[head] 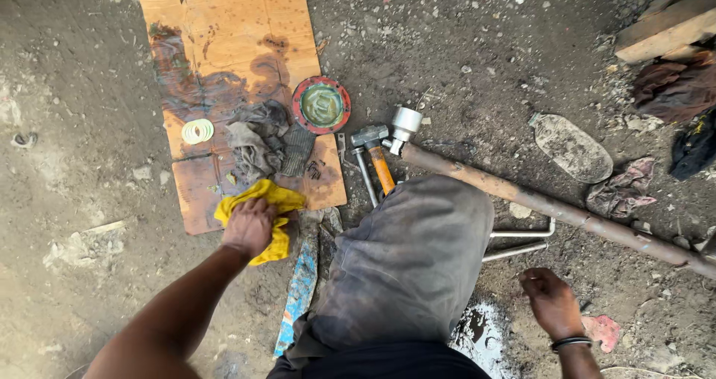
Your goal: The person applies grease to a wheel hub cap and installs it onto a vehicle wheel hub. They then insert and tighten multiple bolts by hand and with a wrench to secure the cap in place.
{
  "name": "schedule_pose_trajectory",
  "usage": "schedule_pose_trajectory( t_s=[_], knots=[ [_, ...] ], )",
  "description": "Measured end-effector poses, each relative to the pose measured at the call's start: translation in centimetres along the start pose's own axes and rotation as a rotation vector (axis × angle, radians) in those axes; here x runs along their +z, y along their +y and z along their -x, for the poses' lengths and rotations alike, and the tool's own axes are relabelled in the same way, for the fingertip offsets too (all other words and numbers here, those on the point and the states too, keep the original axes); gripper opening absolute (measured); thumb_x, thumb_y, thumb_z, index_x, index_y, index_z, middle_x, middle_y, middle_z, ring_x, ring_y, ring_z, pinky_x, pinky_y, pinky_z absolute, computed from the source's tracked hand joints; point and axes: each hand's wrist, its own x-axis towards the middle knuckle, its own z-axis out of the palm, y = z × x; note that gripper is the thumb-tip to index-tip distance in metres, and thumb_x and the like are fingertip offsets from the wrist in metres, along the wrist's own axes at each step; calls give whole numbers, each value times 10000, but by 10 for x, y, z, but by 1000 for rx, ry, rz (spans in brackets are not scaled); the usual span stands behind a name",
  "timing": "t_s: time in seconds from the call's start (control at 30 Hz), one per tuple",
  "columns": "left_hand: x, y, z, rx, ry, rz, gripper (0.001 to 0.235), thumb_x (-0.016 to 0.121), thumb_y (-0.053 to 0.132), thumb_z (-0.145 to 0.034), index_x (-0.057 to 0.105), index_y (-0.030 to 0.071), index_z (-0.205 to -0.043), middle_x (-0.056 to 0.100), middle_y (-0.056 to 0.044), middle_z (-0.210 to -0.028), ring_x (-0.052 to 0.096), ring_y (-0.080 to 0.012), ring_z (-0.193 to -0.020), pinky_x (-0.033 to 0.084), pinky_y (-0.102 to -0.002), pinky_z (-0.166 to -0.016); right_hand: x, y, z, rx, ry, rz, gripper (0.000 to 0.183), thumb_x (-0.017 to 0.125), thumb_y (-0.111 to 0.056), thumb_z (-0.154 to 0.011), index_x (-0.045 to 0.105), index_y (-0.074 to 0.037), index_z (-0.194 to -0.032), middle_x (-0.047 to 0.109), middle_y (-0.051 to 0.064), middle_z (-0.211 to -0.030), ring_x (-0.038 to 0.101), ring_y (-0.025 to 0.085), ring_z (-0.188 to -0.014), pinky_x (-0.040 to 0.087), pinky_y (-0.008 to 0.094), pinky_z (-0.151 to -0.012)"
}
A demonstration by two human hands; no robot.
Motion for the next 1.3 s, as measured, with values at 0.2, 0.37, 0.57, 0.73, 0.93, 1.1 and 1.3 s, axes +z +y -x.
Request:
schedule_pose_trajectory(
  t_s=[0.2, 0.37, 0.57, 0.73, 0.93, 1.1, 1.3],
  knots=[
    [-11, 18, -18, -197, -311, -91, 516, 696, 387, -825, 620, 184, -1293, 531, -95, -1380, 457, -274, -1312, 321, -529, -1133, -44, 27, -7, 1, -35, 148, 415, 645, -435, -958, 671, -180, -1285, 798, 109, -1159, 773, 257, -1033, 602, 415, -949],
    [32, 47, -92, -181, 101, 320, 386, 628, 176, -878, 613, 82, -1252, 628, -197, -1261, 626, -360, -1170, 498, -462, -1040, -49, 33, -9, 17, 2, 125, 367, 632, -406, -973, 724, -178, -1246, 779, 128, -1195, 767, 283, -1047, 615, 439, -923],
    [102, 34, -177, -328, 186, 470, 335, 602, 148, -873, 605, 46, -1191, 576, -303, -1275, 640, -465, -1065, 522, -528, -931, -4, 12, 8, -21, -3, 23, 429, 660, -406, -934, 683, -159, -1284, 789, 137, -1136, 763, 293, -1033, 598, 418, -907],
    [99, 2, -179, -511, 217, 538, 345, 529, 172, -1000, 596, 52, -1316, 626, -295, -1315, 639, -460, -1161, 511, -513, -1026, 17, 6, 21, 70, -90, 2, 473, 624, -462, -936, 682, -157, -1294, 796, 134, -1139, 781, 271, -1037, 613, 419, -923],
    [52, -19, -168, -573, 294, 560, 500, 545, 103, -840, 632, 91, -1332, 545, -231, -1430, 576, -435, -1224, 457, -486, -1053, 27, 22, 19, 107, -167, 61, 465, 578, -510, -971, 678, -189, -1292, 780, 118, -1187, 768, 256, -1058, 617, 441, -953],
    [52, -6, -164, -420, 427, 419, 265, 486, 153, -1070, 710, 73, -1187, 646, -221, -1334, 597, -446, -1254, 474, -508, -1108, 20, 27, 10, 77, -153, 96, 448, 569, -498, -973, 696, -193, -1275, 791, 111, -1168, 776, 242, -1055, 621, 428, -954],
    [49, 27, -152, -285, 115, 418, 490, 681, 314, -889, 599, 69, -1306, 541, -228, -1405, 596, -438, -1183, 500, -508, -1002, 15, 16, 8, 120, -147, 157, 487, 577, -543, -962, 664, -220, -1316, 779, 72, -1192, 765, 237, -1064, 607, 427, -963]
  ],
)
